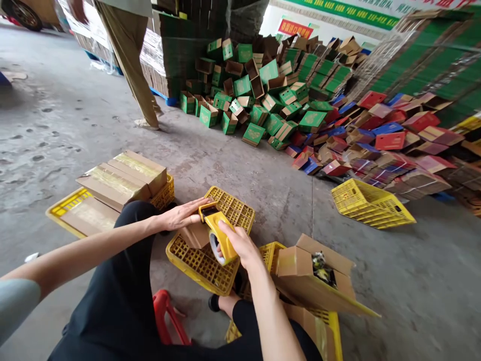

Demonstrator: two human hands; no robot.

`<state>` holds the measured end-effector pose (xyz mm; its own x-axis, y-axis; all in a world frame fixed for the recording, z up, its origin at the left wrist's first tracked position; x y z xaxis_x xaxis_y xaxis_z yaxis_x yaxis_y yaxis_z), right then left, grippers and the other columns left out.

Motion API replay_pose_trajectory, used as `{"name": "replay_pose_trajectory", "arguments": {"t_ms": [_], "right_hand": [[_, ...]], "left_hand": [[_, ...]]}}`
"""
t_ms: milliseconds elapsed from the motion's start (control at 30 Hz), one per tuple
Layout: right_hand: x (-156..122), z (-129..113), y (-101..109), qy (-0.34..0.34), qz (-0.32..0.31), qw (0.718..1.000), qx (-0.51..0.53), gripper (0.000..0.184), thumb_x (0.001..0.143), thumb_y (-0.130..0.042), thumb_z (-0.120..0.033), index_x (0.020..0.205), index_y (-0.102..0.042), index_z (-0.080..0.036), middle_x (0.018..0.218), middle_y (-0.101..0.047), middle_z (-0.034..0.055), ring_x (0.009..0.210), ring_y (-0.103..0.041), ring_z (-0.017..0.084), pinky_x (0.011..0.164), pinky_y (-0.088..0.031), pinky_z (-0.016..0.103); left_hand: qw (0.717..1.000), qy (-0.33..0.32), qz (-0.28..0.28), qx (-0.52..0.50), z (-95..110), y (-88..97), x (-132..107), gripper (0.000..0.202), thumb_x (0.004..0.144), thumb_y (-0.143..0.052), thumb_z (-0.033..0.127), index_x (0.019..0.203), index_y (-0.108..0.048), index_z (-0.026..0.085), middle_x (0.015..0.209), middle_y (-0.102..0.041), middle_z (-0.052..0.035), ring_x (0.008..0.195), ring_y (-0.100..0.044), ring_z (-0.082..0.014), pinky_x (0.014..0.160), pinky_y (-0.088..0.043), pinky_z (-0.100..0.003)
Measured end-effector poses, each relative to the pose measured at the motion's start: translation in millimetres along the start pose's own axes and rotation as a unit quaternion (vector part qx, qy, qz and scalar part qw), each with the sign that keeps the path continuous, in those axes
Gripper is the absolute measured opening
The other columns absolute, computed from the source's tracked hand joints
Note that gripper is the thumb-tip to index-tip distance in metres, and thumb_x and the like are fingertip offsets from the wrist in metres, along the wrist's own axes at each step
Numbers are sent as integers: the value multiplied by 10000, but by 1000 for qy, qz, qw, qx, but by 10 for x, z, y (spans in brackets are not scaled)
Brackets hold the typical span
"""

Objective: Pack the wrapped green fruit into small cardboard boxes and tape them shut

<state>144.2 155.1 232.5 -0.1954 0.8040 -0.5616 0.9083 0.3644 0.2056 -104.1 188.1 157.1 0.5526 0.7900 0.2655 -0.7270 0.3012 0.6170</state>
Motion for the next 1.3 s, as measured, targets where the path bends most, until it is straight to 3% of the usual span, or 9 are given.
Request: {"name": "replay_pose_trajectory", "arguments": {"t_ms": [133, 300, 400, 533, 733, 833, 933, 1133, 1300], "right_hand": [[-217, 198, 104, -16, 2, 1000, 11, 544, 843, -657, -710, 764, -656, -172, 540, -693, 51, 450, -644, 174, 482, -537, 261], [-470, 490, 105, -54, 40, 997, 38, 637, 758, -674, -803, 823, -671, -170, 545, -688, 44, 452, -644, 188, 479, -540, 279], [-550, 588, 22, -41, 51, 995, 70, 639, 757, -687, -801, 833, -674, -166, 562, -698, 50, 491, -665, 190, 515, -557, 277], [-505, 540, 13, -16, 41, 996, 83, 587, 779, -708, -763, 796, -666, -177, 553, -696, 45, 494, -671, 191, 504, -558, 272], [-306, 267, 390, -9, 25, 999, 42, 555, 815, -707, -717, 753, -682, -166, 533, -692, 55, 429, -625, 151, 460, -520, 234], [-276, 258, 409, -21, -4, 999, 25, 562, 800, -714, -729, 736, -666, -173, 519, -681, 46, 417, -617, 148, 449, -512, 231], [-280, 316, 270, -5, -10, 1000, 28, 566, 797, -699, -754, 769, -639, -191, 525, -682, 29, 431, -632, 163, 455, -520, 242], [-398, 440, 199, -14, -8, 999, 33, 609, 765, -696, -792, 806, -637, -187, 541, -683, 31, 464, -654, 189, 472, -527, 265], [-649, 660, 314, -43, 17, 997, 58, 584, 768, -726, -761, 737, -622, -187, 516, -638, 11, 441, -597, 154, 464, -482, 247]], "left_hand": [[995, -68, -50, 55, 14, -76, 48, 865, 1026, -431, 689, 1700, -159, 219, 1742, -232, -71, 1623, -186, -253, 1329, -204, -380], [991, -75, -77, 75, 94, -224, 106, 832, 1022, -463, 676, 1697, -177, 283, 1721, -299, -35, 1577, -321, -282, 1263, -350, -353], [989, -62, -82, 104, 114, -256, 111, 843, 1014, -452, 700, 1692, -195, 270, 1702, -346, -62, 1555, -367, -293, 1197, -438, -349], [985, -33, -98, 138, 159, -204, 173, 836, 1028, -408, 703, 1685, -194, 233, 1670, -405, -113, 1513, -444, -276, 1151, -477, -341], [985, -2, -123, 121, 226, -107, 337, 884, 998, -478, 715, 1691, -151, 277, 1666, -413, -114, 1452, -526, -285, 1109, -486, -320], [983, -31, -148, 104, 168, -80, 255, 972, 966, -557, 707, 1702, -87, 280, 1728, -275, -111, 1536, -406, -297, 1152, -450, -326], [982, -39, -155, 99, 78, -64, 147, 1028, 945, -614, 688, 1705, -64, 267, 1750, -194, -118, 1564, -349, -311, 1172, -435, -336], [986, -5, -140, 90, -73, -8, 124, 1085, 875, -670, 735, 1697, -137, 268, 1709, -324, -125, 1496, -464, -323, 1160, -455, -349], [986, 39, -133, 89, -232, 145, 65, 956, 966, -540, 723, 1697, -140, 255, 1715, -308, -132, 1429, -546, -316, 1085, -502, -319]]}}
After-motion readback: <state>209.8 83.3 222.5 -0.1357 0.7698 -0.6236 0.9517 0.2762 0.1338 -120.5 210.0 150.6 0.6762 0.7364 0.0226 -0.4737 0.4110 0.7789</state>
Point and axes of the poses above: each hand's wrist, its own x-axis towards the middle knuckle, its own y-axis out of the back of the hand, z = x × y, the point moved 1 cm from there along x, towards the middle knuckle
